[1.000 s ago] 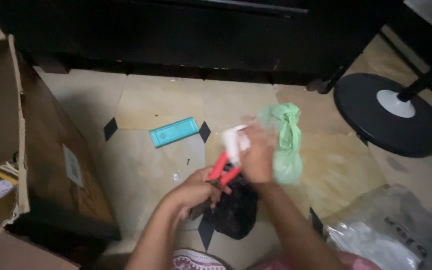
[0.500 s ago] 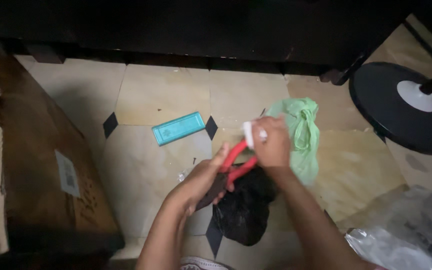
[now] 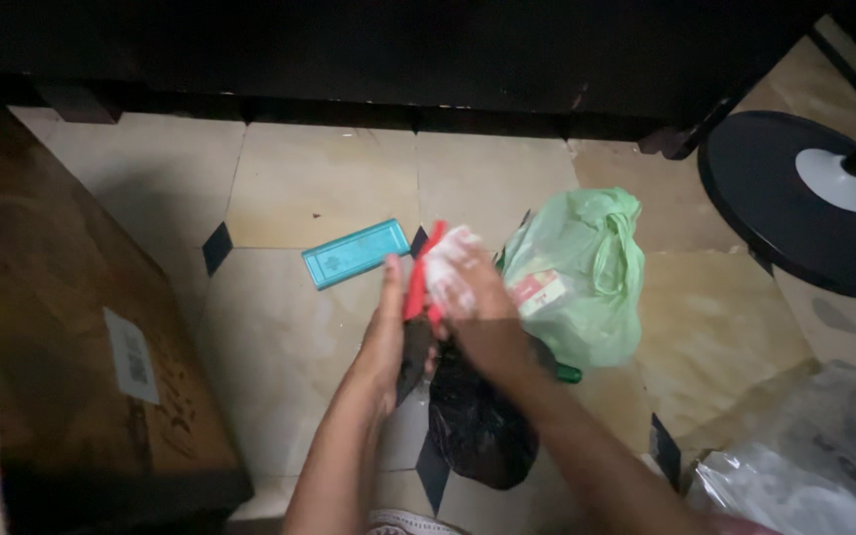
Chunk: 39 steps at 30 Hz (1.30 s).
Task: The person wipes a roll of brown tape, a yellow screwdriver, a green screwdriver, and a pair of red pliers with a white cloth. Each item is wiped and then placed into a cardboard box.
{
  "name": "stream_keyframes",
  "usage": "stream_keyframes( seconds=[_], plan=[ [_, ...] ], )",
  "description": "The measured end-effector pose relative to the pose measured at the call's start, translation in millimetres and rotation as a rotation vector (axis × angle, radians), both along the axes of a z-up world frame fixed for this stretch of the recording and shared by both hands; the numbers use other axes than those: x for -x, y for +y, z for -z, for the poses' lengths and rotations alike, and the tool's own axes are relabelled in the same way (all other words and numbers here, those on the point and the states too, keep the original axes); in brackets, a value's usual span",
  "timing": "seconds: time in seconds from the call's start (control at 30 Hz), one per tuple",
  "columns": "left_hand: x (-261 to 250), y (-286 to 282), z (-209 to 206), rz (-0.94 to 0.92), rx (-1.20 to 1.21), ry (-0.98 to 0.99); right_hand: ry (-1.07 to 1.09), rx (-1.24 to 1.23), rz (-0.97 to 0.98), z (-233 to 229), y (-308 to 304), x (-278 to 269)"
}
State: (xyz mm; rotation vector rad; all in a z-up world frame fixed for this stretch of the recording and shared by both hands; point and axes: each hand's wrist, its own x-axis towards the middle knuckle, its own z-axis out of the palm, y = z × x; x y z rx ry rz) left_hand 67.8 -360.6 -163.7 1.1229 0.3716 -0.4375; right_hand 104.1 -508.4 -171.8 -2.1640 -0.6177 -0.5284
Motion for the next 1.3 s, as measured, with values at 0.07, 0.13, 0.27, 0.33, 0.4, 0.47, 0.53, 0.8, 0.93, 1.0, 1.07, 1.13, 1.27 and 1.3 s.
stream_keyframes(
  seconds=[0.07, 0.13, 0.27, 0.33, 0.4, 0.47, 0.53, 0.8, 0.93, 1.0, 1.07, 1.13, 1.27, 1.3],
  plan=[
    [0, -7, -4, 0.138, -0.08, -0.002, 0.01, -0.035, 0.168, -6, -27, -19],
    [0, -23, -4, 0.261, -0.145, 0.008, -0.03, 0.033, 0.291, -9, -42, -20],
    [-5, -36, 5, 0.097, -0.16, -0.08, 0.254, 0.048, 0.309, -7, -26, 13],
    [-6, -26, 10, -0.088, -0.163, -0.145, 0.084, 0.117, 0.057, -3, -3, 37],
    [-4, -11, 8, -0.155, -0.074, -0.061, 0.16, 0.126, -0.021, -3, 15, 46],
    [-2, -4, -1, -0.118, -0.107, -0.023, 0.131, 0.141, -0.009, -8, 20, 40],
    [2, -12, -13, 0.028, -0.254, -0.03, -0.003, 0.163, 0.098, -14, 9, 23],
    [13, -48, -36, 0.311, -0.411, -0.229, 0.187, 0.179, 0.55, -36, -73, -12],
    [9, -35, -28, 0.071, -0.443, -0.207, 0.267, 0.099, 0.255, -16, -28, 16],
    [6, -23, -26, -0.028, -0.385, -0.174, 0.246, 0.045, 0.136, -10, -12, 21],
    [4, -16, -27, -0.026, -0.378, -0.167, 0.193, 0.046, 0.093, -10, -10, 16],
    [2, -17, -31, 0.08, -0.413, -0.189, 0.103, 0.108, 0.13, -17, -21, -1],
    [10, -35, -36, 0.257, -0.412, -0.256, 0.097, 0.176, 0.412, -35, -58, -14],
    [10, -38, -37, 0.273, -0.389, -0.261, 0.2, 0.197, 0.486, -37, -60, -13]
  ],
)
